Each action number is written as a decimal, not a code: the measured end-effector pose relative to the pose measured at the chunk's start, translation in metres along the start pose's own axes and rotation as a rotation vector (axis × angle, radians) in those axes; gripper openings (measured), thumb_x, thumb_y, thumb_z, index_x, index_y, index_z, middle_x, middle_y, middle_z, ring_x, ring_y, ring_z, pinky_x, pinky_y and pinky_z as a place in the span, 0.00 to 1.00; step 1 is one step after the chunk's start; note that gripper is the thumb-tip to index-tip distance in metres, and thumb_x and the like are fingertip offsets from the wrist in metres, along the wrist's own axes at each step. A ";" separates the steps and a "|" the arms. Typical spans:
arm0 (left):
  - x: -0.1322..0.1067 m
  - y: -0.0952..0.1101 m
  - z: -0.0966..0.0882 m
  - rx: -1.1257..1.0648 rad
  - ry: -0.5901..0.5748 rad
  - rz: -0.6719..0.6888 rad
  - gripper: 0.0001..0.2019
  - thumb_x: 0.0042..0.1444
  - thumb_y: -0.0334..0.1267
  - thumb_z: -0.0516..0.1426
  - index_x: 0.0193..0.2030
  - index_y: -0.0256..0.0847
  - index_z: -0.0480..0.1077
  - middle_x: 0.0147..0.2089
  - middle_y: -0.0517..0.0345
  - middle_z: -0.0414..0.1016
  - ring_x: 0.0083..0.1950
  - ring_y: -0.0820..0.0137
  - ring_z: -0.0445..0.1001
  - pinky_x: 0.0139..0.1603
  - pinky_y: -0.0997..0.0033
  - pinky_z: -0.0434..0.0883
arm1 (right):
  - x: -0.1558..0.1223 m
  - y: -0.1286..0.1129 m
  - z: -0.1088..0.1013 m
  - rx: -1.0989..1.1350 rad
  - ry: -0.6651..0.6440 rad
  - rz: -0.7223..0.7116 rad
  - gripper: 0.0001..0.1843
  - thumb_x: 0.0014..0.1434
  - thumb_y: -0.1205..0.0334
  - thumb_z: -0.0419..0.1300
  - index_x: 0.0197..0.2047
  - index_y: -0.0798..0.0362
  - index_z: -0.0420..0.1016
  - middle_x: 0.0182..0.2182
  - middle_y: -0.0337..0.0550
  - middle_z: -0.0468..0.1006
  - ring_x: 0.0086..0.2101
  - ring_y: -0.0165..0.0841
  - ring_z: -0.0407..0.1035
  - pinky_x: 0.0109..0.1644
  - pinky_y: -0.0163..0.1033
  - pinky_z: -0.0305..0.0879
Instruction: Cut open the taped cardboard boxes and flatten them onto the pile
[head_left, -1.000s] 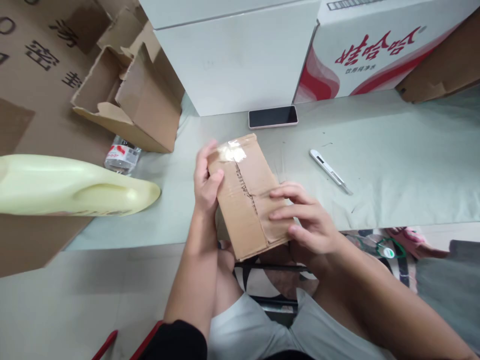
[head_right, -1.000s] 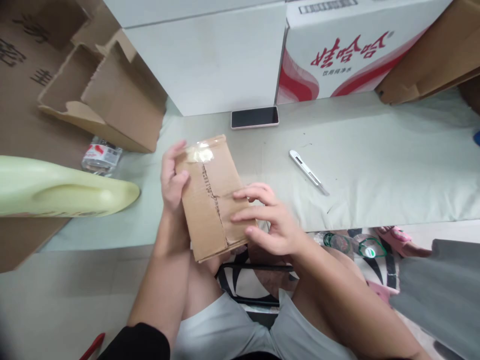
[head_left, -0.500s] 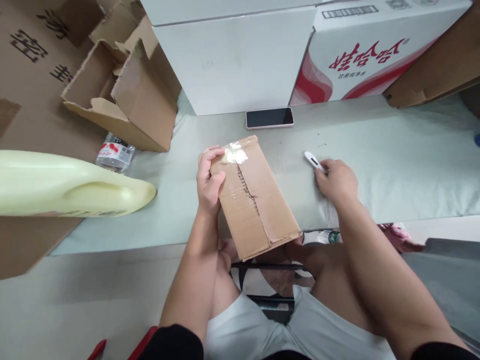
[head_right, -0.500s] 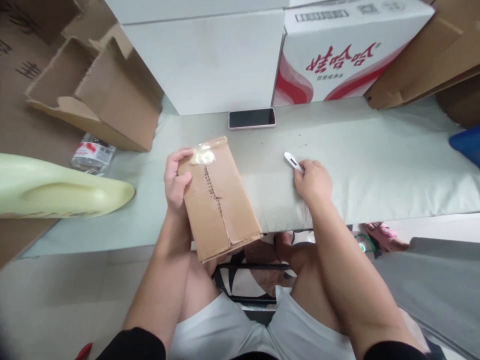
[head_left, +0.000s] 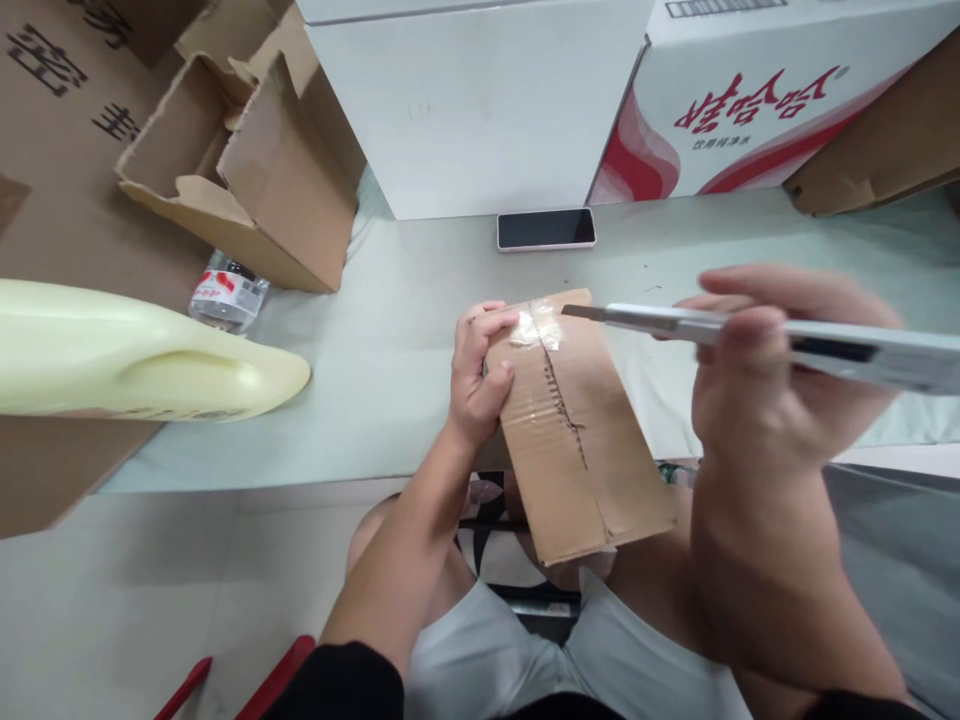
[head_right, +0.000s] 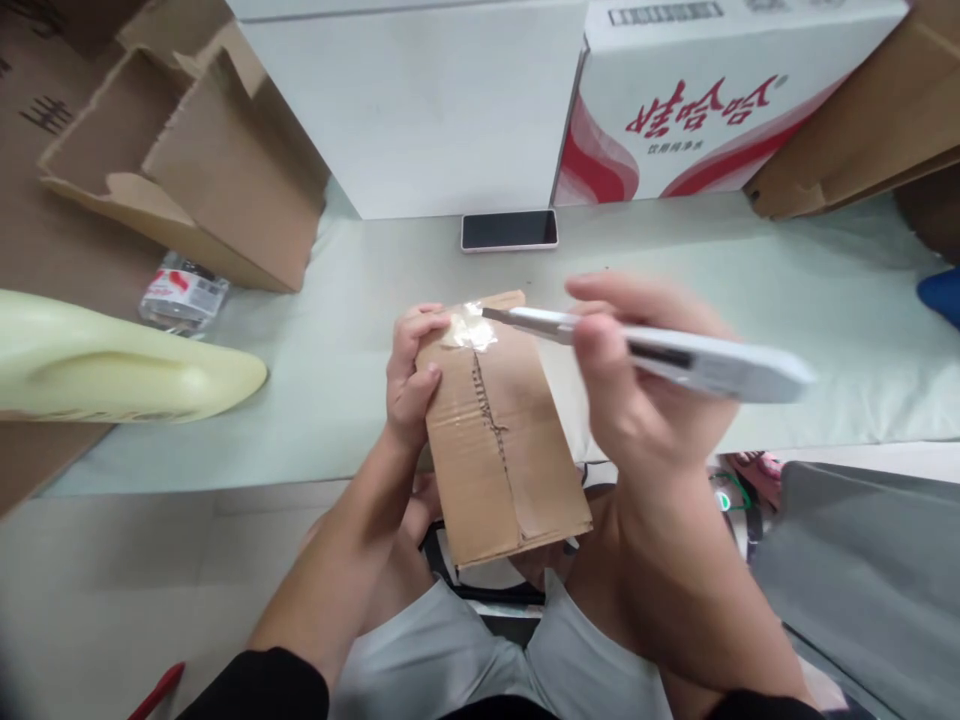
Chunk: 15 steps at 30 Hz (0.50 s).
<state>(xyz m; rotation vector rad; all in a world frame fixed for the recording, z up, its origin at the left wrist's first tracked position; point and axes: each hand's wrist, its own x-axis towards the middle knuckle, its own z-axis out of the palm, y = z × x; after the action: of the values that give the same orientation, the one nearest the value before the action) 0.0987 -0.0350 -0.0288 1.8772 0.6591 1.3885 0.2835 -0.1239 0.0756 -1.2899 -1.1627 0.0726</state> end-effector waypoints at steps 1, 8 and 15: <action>0.000 0.000 0.000 -0.005 0.002 -0.005 0.20 0.65 0.58 0.54 0.59 0.56 0.71 0.58 0.52 0.70 0.65 0.50 0.68 0.67 0.42 0.68 | -0.003 -0.002 -0.001 -0.054 -0.055 -0.028 0.15 0.68 0.42 0.60 0.42 0.42 0.81 0.30 0.41 0.80 0.31 0.37 0.79 0.35 0.44 0.74; 0.000 0.004 -0.001 0.069 -0.005 -0.029 0.23 0.65 0.62 0.51 0.57 0.52 0.71 0.58 0.50 0.72 0.65 0.49 0.69 0.67 0.39 0.67 | -0.004 -0.006 0.001 -0.372 -0.274 -0.159 0.12 0.66 0.48 0.64 0.34 0.45 0.81 0.27 0.42 0.82 0.25 0.34 0.75 0.29 0.40 0.70; 0.000 0.005 0.001 0.038 0.012 0.001 0.20 0.67 0.58 0.52 0.57 0.53 0.71 0.58 0.51 0.71 0.65 0.51 0.70 0.67 0.42 0.68 | -0.009 -0.006 0.006 -0.289 -0.455 -0.044 0.08 0.62 0.54 0.64 0.33 0.48 0.73 0.21 0.34 0.72 0.20 0.27 0.62 0.25 0.35 0.60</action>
<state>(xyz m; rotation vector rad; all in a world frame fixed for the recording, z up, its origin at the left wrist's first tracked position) 0.0994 -0.0381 -0.0248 1.9008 0.6952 1.3979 0.2720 -0.1272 0.0737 -1.5489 -1.6351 0.1781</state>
